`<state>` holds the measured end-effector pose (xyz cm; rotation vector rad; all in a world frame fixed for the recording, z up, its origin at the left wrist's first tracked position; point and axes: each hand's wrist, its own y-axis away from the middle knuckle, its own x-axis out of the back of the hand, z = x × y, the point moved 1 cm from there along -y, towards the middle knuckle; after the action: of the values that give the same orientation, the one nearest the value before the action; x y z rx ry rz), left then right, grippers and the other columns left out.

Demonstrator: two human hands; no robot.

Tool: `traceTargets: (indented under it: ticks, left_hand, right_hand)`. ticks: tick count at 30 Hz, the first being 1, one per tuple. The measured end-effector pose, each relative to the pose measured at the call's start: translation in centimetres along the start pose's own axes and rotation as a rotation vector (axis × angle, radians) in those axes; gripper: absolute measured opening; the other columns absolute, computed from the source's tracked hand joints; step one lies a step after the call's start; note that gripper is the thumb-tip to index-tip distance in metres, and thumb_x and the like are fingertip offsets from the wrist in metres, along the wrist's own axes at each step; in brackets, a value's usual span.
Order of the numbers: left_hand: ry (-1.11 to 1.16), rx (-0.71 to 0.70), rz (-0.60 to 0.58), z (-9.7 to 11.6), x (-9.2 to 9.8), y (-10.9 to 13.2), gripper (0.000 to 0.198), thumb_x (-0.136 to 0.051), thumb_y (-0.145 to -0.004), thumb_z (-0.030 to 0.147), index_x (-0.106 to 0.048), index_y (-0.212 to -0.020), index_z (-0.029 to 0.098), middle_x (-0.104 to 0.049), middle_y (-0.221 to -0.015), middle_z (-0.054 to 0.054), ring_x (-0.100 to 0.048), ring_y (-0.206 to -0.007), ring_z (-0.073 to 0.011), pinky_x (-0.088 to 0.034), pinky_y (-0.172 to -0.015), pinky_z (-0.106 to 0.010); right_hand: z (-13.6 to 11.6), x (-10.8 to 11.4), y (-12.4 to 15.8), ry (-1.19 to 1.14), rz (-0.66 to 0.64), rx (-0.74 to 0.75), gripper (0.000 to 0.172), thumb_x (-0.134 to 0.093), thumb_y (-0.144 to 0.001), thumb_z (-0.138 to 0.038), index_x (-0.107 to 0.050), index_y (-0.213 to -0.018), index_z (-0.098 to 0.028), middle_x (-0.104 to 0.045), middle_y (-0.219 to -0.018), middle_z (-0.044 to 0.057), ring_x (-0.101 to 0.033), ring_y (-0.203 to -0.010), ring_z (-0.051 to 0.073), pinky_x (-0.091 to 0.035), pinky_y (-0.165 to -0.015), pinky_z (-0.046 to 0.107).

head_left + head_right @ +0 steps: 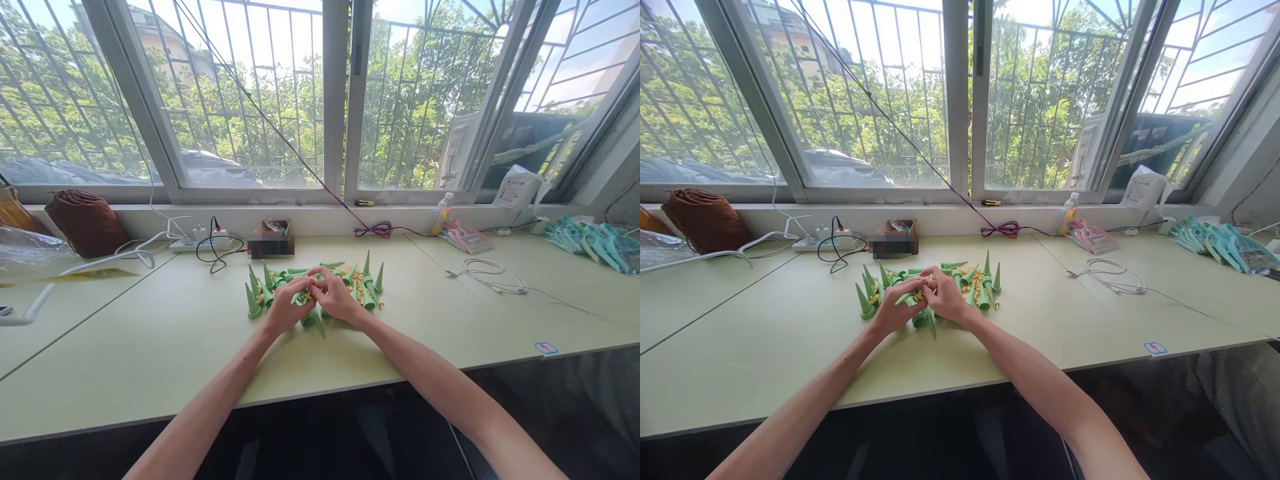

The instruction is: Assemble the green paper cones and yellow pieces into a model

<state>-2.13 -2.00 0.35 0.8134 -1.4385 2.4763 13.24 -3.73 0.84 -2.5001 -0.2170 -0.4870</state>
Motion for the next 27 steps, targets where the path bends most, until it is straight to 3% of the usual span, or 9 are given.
traceTargets:
  ticks: [27]
  left_hand:
    - [0.013,-0.041,-0.035,-0.13,0.13,0.14,0.031,-0.064,-0.078,0.018,-0.072,-0.108,0.020,-0.072,-0.112,-0.009,-0.069,-0.100,-0.0234,-0.057,-0.086,-0.034]
  right_hand:
    - [0.59,-0.04,-0.11,-0.100,-0.026,-0.040,0.026,-0.048,-0.085,-0.023,-0.049,-0.111,-0.021,-0.054,-0.062,-0.005,-0.047,-0.051,0.011,-0.037,-0.048,0.020]
